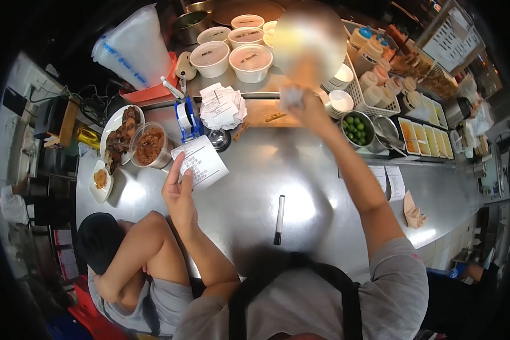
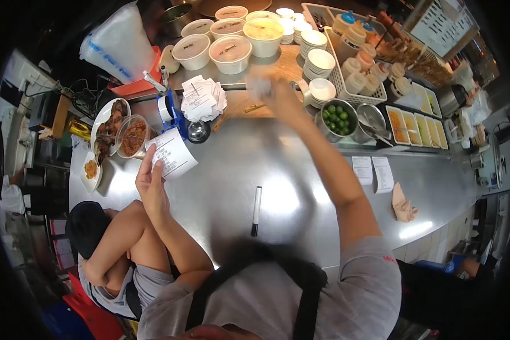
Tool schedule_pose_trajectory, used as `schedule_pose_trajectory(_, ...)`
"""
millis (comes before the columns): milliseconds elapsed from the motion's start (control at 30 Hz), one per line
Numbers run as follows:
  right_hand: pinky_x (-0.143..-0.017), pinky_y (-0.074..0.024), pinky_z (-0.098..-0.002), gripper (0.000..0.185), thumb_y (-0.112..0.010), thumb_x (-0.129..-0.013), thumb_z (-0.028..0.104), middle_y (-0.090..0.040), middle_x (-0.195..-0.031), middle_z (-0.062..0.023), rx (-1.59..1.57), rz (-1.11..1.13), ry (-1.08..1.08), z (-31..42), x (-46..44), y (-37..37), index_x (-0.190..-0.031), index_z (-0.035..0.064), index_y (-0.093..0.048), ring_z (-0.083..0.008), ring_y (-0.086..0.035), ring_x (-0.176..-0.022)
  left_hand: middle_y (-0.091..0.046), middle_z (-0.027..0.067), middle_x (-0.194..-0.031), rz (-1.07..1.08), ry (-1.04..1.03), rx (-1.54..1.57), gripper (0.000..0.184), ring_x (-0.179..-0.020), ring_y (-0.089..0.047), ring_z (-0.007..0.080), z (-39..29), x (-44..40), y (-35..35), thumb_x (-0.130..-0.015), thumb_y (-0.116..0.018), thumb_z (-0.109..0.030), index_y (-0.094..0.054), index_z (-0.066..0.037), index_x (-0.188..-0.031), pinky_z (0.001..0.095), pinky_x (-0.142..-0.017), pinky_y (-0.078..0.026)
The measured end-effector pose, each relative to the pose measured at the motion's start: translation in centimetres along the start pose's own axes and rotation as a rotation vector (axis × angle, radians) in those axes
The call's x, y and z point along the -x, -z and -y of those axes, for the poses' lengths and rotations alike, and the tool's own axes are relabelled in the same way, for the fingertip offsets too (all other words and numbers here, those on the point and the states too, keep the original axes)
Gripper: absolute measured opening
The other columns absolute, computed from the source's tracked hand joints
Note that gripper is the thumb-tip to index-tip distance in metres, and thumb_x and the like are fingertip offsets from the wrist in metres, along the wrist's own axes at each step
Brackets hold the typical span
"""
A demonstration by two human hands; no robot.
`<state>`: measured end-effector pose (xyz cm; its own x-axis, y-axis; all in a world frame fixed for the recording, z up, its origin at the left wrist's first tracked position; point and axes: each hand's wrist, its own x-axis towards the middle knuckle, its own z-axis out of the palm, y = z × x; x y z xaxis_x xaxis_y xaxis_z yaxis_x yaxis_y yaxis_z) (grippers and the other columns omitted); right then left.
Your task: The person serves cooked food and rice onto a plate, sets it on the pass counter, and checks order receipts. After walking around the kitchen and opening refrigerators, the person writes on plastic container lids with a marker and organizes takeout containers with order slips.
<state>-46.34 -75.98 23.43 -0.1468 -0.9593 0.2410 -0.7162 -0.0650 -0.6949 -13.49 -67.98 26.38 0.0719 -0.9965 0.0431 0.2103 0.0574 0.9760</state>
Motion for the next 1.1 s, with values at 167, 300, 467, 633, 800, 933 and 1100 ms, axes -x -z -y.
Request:
schedule_pose_trajectory(167,-0.072,-0.0462,-0.0382,0.052,-0.064,-0.069,0.034,-0.062,-0.093,-0.0138,0.130,-0.205,-0.005,0.3,-15.0,2.2,-0.111,0.0069,-0.050,-0.0286,-0.060,-0.083,-0.058,0.0055,-0.103,-0.088,0.057,0.014,0.037,-0.083,-0.052,0.0044,2.5,-1.7,1.6,-0.083,-0.052,0.001,-0.049,0.002,-0.120,0.0160,-0.070,-0.040)
schedule_pose_trajectory(300,-0.075,-0.0457,-0.0384,0.054,-0.066,-0.070,0.036,-0.062,-0.092,-0.0187,0.419,-0.282,0.084,-3.4,-21.7,1.1,-0.110,0.0030,-0.052,-0.0308,-0.060,-0.085,-0.057,-0.0033,-0.086,-0.131,0.129,0.012,0.030,-0.066,-0.042,-0.0002,4.2,-3.1,1.9,-0.087,-0.051,-0.007,-0.053,0.000,-0.116,0.0143,-0.056,-0.032)
schedule_pose_trajectory(467,-0.087,-0.0401,-0.0427,0.068,-0.066,-0.072,0.040,-0.044,-0.118,-0.0272,0.401,-0.430,0.062,-8.3,-23.3,-1.5,-0.121,0.0000,-0.042,-0.0359,-0.045,-0.110,-0.049,-0.0078,-0.077,-0.157,0.141,0.065,0.033,-0.062,-0.035,-0.0002,5.0,-4.2,1.3,-0.089,-0.048,-0.011,-0.049,-0.003,-0.121,0.0152,-0.055,-0.030)
schedule_pose_trajectory(633,-0.083,-0.0409,-0.0284,0.033,-0.045,-0.089,0.025,-0.055,-0.107,-0.0074,-0.157,0.216,0.010,0.1,-2.3,-4.6,-0.115,0.0053,-0.050,-0.0130,-0.051,-0.096,-0.055,-0.0034,-0.087,-0.056,0.112,0.209,0.038,-0.074,-0.047,0.0028,4.8,-3.2,-3.6,-0.092,-0.043,-0.016,-0.040,-0.004,-0.128,0.0195,-0.071,-0.040)
schedule_pose_trajectory(800,-0.075,-0.0445,-0.0261,0.035,-0.063,-0.077,0.011,-0.057,-0.096,-0.0050,-1.077,0.386,-0.509,5.6,8.2,-6.3,-0.109,0.0046,-0.051,-0.0119,-0.053,-0.086,-0.058,0.0026,-0.096,0.064,0.155,0.251,0.043,-0.085,-0.053,0.0068,6.4,0.1,-6.7,-0.088,-0.049,-0.009,-0.039,-0.002,-0.129,0.0205,-0.077,-0.042)
schedule_pose_trajectory(933,-0.071,-0.0444,-0.0228,0.023,-0.063,-0.076,0.005,-0.058,-0.088,-0.0023,-0.535,0.716,-0.048,5.4,8.3,-1.7,-0.097,0.0005,-0.056,-0.0090,-0.053,-0.079,-0.060,0.0048,-0.091,0.119,0.066,0.220,0.048,-0.081,-0.056,0.0080,5.0,0.2,-4.9,-0.078,-0.058,0.003,-0.043,0.001,-0.123,0.0208,-0.072,-0.046)
schedule_pose_trajectory(1100,-0.068,-0.0432,-0.0216,0.025,-0.063,-0.076,0.007,-0.056,-0.082,-0.0012,-0.345,0.888,0.086,6.4,6.8,-1.5,-0.100,0.0014,-0.057,-0.0068,-0.052,-0.077,-0.060,0.0042,-0.082,0.499,0.263,-0.223,0.026,-0.070,-0.059,0.0092,5.4,0.5,-0.1,-0.074,-0.062,0.004,-0.058,0.002,-0.100,0.0210,-0.063,-0.048)
